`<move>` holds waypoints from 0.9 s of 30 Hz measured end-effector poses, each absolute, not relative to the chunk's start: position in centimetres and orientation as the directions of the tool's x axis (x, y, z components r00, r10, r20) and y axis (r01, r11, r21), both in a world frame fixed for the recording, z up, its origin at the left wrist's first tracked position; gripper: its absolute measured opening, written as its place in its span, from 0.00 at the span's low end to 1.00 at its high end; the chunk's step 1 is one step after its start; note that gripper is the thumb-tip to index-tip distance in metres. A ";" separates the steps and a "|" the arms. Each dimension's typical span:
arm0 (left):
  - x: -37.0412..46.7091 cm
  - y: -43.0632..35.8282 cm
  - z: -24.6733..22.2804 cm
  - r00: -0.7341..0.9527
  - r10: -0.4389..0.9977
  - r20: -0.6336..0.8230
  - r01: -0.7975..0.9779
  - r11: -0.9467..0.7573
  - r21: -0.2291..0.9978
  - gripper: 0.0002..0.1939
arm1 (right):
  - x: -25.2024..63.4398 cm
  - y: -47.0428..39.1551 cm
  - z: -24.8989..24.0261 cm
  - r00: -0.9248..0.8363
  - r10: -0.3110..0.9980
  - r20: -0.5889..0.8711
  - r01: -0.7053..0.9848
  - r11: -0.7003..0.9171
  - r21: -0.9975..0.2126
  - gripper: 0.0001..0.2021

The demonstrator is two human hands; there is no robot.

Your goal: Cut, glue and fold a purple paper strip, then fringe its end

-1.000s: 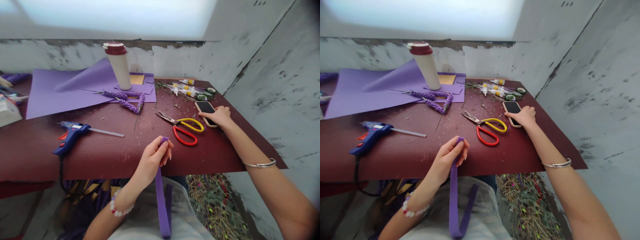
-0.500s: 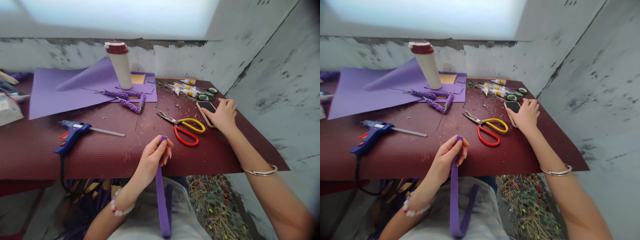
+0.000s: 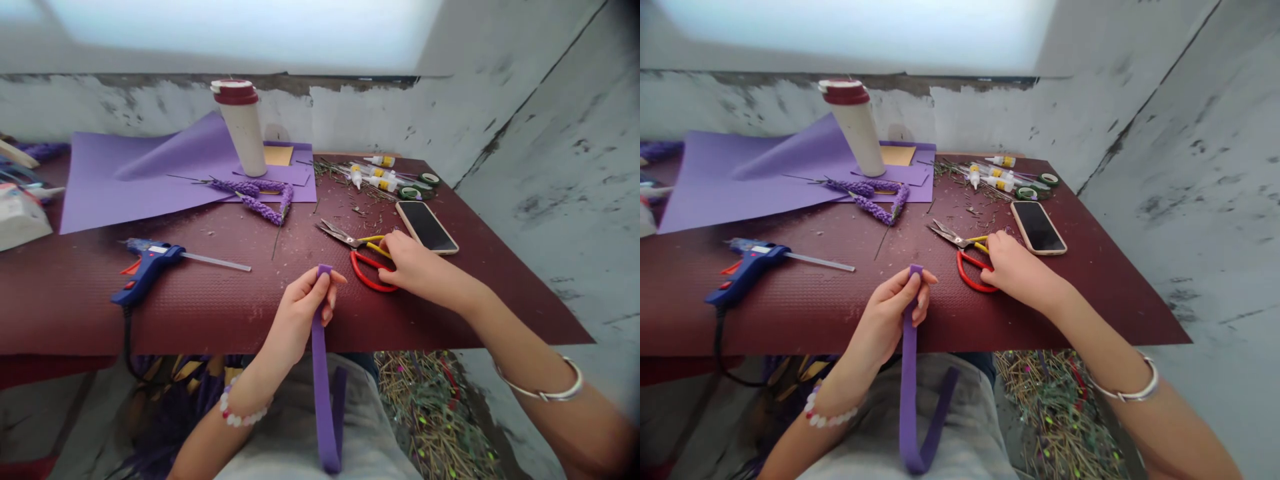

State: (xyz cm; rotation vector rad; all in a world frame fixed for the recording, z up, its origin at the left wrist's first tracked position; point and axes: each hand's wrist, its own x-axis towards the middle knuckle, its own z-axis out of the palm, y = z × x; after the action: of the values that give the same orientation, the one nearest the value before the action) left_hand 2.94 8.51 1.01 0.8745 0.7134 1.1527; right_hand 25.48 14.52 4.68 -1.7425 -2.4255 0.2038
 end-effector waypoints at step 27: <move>3.1 7.6 0.3 0.197 0.967 0.159 -0.495 -0.042 0.868 0.15 | 25.6 7.5 5.7 -0.498 0.859 0.119 0.813 0.510 -0.280 0.07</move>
State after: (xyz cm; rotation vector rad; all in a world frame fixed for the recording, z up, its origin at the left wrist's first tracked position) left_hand 3.06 7.62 0.26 1.0005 0.6151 1.3099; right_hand 25.65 7.46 5.71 -1.4183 -2.5105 0.2737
